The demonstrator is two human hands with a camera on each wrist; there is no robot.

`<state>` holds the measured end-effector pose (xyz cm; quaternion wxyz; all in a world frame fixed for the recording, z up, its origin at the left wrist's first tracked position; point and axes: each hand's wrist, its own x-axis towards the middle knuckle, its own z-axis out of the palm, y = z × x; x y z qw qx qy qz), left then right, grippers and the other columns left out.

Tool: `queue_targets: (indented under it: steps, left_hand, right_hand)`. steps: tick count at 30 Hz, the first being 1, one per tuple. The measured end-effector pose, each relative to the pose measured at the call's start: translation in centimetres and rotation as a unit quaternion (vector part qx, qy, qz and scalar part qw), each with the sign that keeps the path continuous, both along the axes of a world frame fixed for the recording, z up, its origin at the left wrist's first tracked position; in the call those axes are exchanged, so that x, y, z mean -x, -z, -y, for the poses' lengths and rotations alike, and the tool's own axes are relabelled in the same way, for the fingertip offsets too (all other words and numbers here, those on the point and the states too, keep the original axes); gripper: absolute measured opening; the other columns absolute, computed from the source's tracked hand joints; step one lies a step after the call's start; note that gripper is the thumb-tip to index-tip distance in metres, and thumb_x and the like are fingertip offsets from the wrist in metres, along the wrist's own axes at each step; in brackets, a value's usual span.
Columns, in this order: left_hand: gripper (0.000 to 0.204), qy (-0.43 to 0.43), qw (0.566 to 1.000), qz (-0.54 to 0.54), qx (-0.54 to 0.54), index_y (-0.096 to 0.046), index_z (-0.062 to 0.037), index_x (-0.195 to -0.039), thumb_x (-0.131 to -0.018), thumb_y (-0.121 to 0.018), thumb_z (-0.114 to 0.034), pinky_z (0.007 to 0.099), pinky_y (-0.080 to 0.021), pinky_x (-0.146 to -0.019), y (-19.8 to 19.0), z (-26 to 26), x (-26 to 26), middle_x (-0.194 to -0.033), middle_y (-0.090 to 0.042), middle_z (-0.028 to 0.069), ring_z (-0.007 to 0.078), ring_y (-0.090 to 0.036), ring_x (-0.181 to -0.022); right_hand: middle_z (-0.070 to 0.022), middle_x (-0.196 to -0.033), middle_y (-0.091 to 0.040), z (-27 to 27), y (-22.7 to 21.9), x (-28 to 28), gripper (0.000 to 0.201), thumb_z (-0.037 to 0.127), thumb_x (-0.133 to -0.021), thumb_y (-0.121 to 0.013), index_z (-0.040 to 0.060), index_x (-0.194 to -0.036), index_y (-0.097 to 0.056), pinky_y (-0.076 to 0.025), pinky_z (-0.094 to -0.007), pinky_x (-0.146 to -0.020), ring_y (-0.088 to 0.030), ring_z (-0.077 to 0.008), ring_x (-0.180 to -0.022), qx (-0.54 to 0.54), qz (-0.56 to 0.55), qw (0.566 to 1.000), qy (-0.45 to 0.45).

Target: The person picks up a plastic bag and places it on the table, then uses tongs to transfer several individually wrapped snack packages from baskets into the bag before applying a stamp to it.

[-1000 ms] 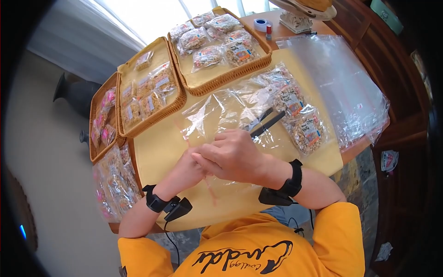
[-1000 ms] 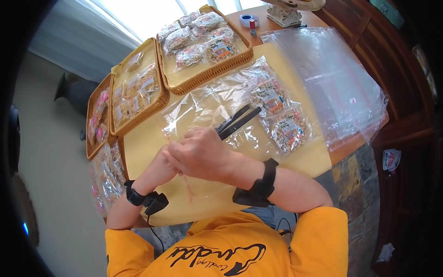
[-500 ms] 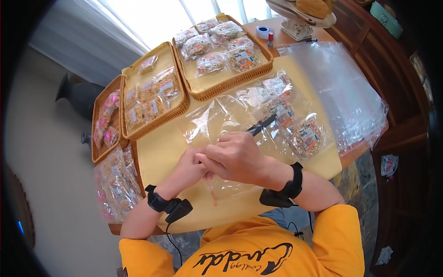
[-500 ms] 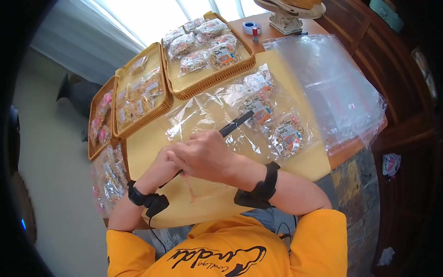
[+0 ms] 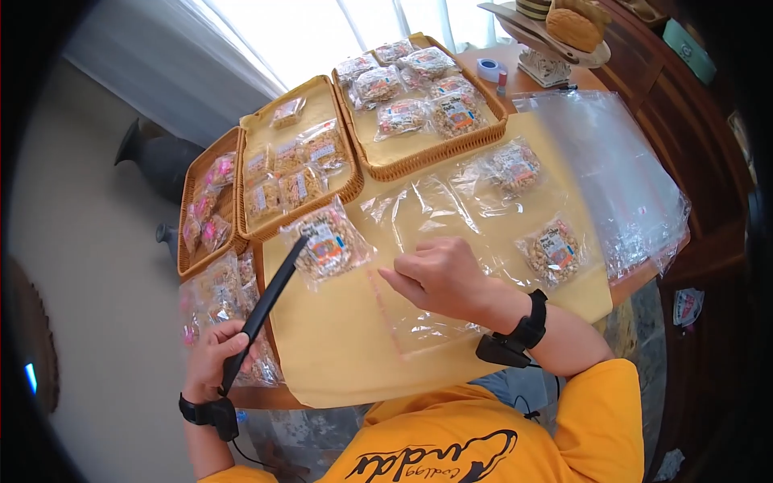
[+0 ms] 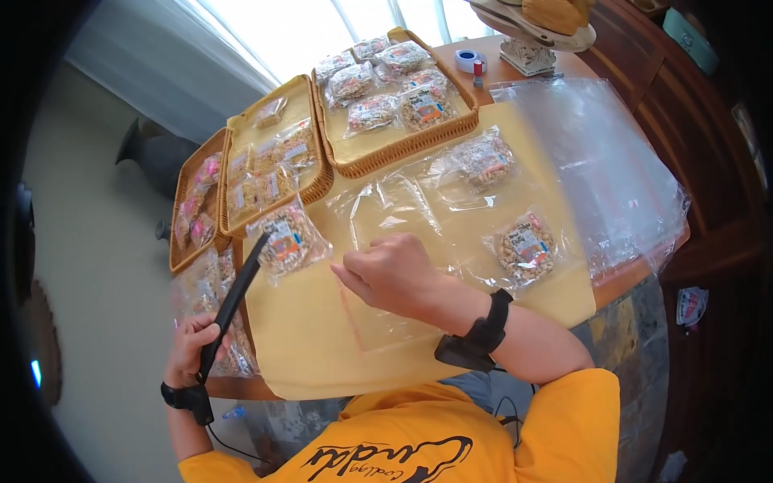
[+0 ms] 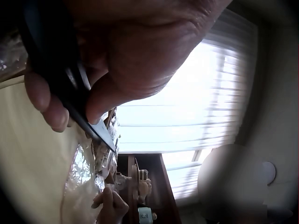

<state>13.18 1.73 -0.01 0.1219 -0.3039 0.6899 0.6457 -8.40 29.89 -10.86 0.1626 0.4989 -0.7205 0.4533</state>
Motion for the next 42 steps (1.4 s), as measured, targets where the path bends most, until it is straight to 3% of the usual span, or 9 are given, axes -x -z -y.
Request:
queue_targets:
  steps: [12, 14, 17, 22, 26, 33, 35, 39, 42]
  left_hand:
    - [0.018, 0.025, 0.977, -0.170, 0.124, -0.063, 0.0001, -0.100, -0.094, -0.059, -0.017, 0.0214, -0.046, -0.055, 4.1, -0.3, 17.0, -0.074, -0.064, 0.0026, 0.0078, -0.058, -0.060]
    - [0.018, 0.127, 0.976, -0.106, 0.140, -0.063, -0.0011, -0.100, -0.094, -0.060, -0.019, 0.0208, -0.046, -0.055, 4.8, 0.0, 18.4, -0.074, -0.064, 0.0015, 0.0068, -0.057, -0.060]
    - [0.019, 0.136, 0.982, -0.061, 0.114, -0.063, -0.0014, -0.100, -0.095, -0.059, -0.019, 0.0204, -0.046, -0.055, 4.3, 0.2, 18.2, -0.075, -0.064, 0.0008, 0.0057, -0.057, -0.061]
    - [0.025, 0.056, 0.978, -0.094, 0.176, -0.061, 0.0019, -0.108, -0.096, -0.058, -0.020, 0.0191, -0.042, -0.046, 2.5, 0.9, 16.7, -0.074, -0.062, 0.0009, 0.0045, -0.055, -0.052]
    - [0.022, 0.045, 0.977, -0.119, 0.171, -0.061, -0.0014, -0.107, -0.096, -0.059, -0.021, 0.0183, -0.044, -0.049, 1.9, 0.6, 16.2, -0.076, -0.064, 0.0004, 0.0045, -0.055, -0.055]
    - [0.027, 0.100, 0.969, -0.092, 0.205, -0.062, -0.0001, -0.108, -0.094, -0.060, -0.023, 0.0194, -0.044, -0.050, 3.5, -1.8, 19.3, -0.075, -0.062, -0.0007, 0.0040, -0.054, -0.055]
    - [0.024, 0.169, 0.955, -0.090, 0.225, -0.063, -0.0001, -0.104, -0.094, -0.060, -0.022, 0.0201, -0.043, -0.049, 3.7, -2.2, 20.7, -0.074, -0.061, -0.0015, 0.0043, -0.054, -0.055]
    - [0.020, 0.168, 0.908, -0.131, 0.361, -0.064, 0.0000, -0.096, -0.093, -0.060, -0.019, 0.0208, -0.043, -0.048, 3.2, -3.0, 22.0, -0.073, -0.060, -0.0015, 0.0041, -0.054, -0.056]
    - [0.023, 0.146, 0.951, -0.090, 0.257, -0.065, 0.0016, -0.099, -0.091, -0.062, -0.019, 0.0217, -0.044, -0.048, 1.7, -2.2, 21.9, -0.068, -0.060, -0.0005, 0.0054, -0.054, -0.052]
  right_hand:
    - [-0.0076, -0.046, -0.041, -0.1, 0.0, 0.0, 0.036, 0.015, -0.080, -0.073, 0.0096, -0.054, -0.048, -0.037, -0.0364, -0.041, -0.046, -0.0234, -0.041, -0.011, -0.004, 1.000, -0.001]
    - [-0.0074, -0.046, -0.041, -0.2, -0.1, 0.0, 0.036, 0.015, -0.080, -0.073, 0.0098, -0.055, -0.048, -0.036, -0.0363, -0.040, -0.045, -0.0232, -0.041, -0.012, -0.007, 1.000, -0.004]
    - [-0.0069, -0.046, -0.040, -0.2, 0.0, -0.2, 0.037, 0.015, -0.080, -0.073, 0.0103, -0.055, -0.047, -0.036, -0.0362, -0.040, -0.045, -0.0230, -0.041, -0.017, 0.001, 1.000, -0.009]
    - [-0.0059, -0.046, -0.042, -0.1, 0.3, -0.4, 0.038, 0.016, -0.080, -0.073, 0.0111, -0.054, -0.046, -0.037, -0.0367, -0.041, -0.046, -0.0232, -0.042, -0.017, -0.004, 1.000, -0.018]
    - [-0.0062, -0.046, -0.043, -0.1, 0.4, -0.4, 0.037, 0.017, -0.080, -0.073, 0.0110, -0.055, -0.046, -0.038, -0.0371, -0.042, -0.048, -0.0237, -0.042, -0.020, -0.003, 1.000, -0.015]
    - [-0.0074, -0.047, -0.045, 0.1, 0.4, -0.5, 0.035, 0.017, -0.081, -0.073, 0.0103, -0.056, -0.049, -0.039, -0.0380, -0.042, -0.051, -0.0245, -0.043, -0.030, -0.002, 0.999, -0.016]
    - [-0.0074, -0.047, -0.045, 0.0, 0.2, -0.4, 0.035, 0.017, -0.080, -0.073, 0.0102, -0.056, -0.049, -0.040, -0.0381, -0.042, -0.051, -0.0245, -0.044, -0.034, -0.001, 0.999, -0.016]
    - [-0.0073, -0.047, -0.045, -0.1, 0.2, -0.4, 0.034, 0.018, -0.081, -0.072, 0.0110, -0.057, -0.049, -0.040, -0.0378, -0.042, -0.051, -0.0244, -0.044, -0.034, -0.007, 0.999, -0.015]
    - [-0.0071, -0.047, -0.045, -0.1, 0.5, -0.4, 0.034, 0.018, -0.082, -0.072, 0.0115, -0.057, -0.049, -0.040, -0.0377, -0.042, -0.052, -0.0245, -0.044, -0.029, -0.012, 0.999, -0.021]
